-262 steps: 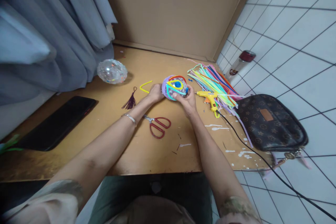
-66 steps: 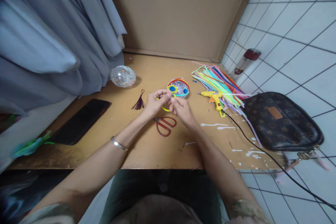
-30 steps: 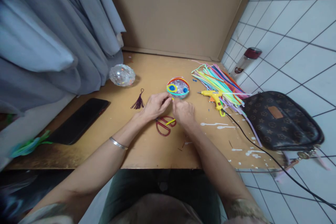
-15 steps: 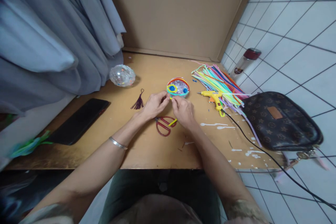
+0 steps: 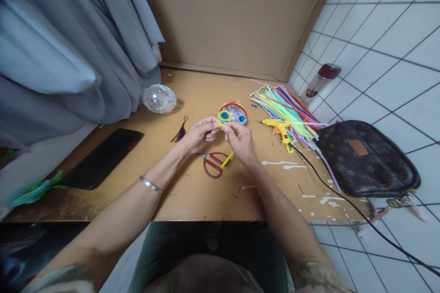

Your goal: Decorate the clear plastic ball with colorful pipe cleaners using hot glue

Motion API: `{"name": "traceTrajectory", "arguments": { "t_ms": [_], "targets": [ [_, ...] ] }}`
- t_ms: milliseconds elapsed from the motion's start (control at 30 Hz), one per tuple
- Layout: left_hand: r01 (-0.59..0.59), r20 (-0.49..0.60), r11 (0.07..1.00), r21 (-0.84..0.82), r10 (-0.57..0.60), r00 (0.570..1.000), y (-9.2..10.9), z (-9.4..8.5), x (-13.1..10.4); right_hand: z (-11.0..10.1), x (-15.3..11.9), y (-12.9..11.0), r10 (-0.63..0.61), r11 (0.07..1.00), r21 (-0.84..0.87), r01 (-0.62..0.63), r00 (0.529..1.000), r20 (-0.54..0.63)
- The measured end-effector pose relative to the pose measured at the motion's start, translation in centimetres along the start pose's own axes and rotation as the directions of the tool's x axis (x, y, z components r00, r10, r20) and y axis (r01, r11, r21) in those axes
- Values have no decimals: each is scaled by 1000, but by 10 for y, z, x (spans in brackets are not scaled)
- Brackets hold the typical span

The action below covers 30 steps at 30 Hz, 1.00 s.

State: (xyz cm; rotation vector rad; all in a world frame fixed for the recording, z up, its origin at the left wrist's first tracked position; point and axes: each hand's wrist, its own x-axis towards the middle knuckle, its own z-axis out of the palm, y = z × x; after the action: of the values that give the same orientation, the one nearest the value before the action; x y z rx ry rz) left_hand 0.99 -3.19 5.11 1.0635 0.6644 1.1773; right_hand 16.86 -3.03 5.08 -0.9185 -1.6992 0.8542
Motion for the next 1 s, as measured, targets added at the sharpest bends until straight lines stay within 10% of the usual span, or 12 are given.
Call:
{"name": "traceTrajectory", "arguments": {
  "t_ms": [400,733,1000],
  "targets": [
    [-76,-194,995,-58,64,979,1,0,2,-10,11,7,221,924,372,-93,922,-319],
    [-7,-58,998,-58,4,998,-28,23,-4,-18,18,17,312,890,456,-11,743,-592],
    [-62,-200,978,-197,22,980,-32,30,-2,-8,12,21,166,957,290,9,804,-572]
  ]
}}
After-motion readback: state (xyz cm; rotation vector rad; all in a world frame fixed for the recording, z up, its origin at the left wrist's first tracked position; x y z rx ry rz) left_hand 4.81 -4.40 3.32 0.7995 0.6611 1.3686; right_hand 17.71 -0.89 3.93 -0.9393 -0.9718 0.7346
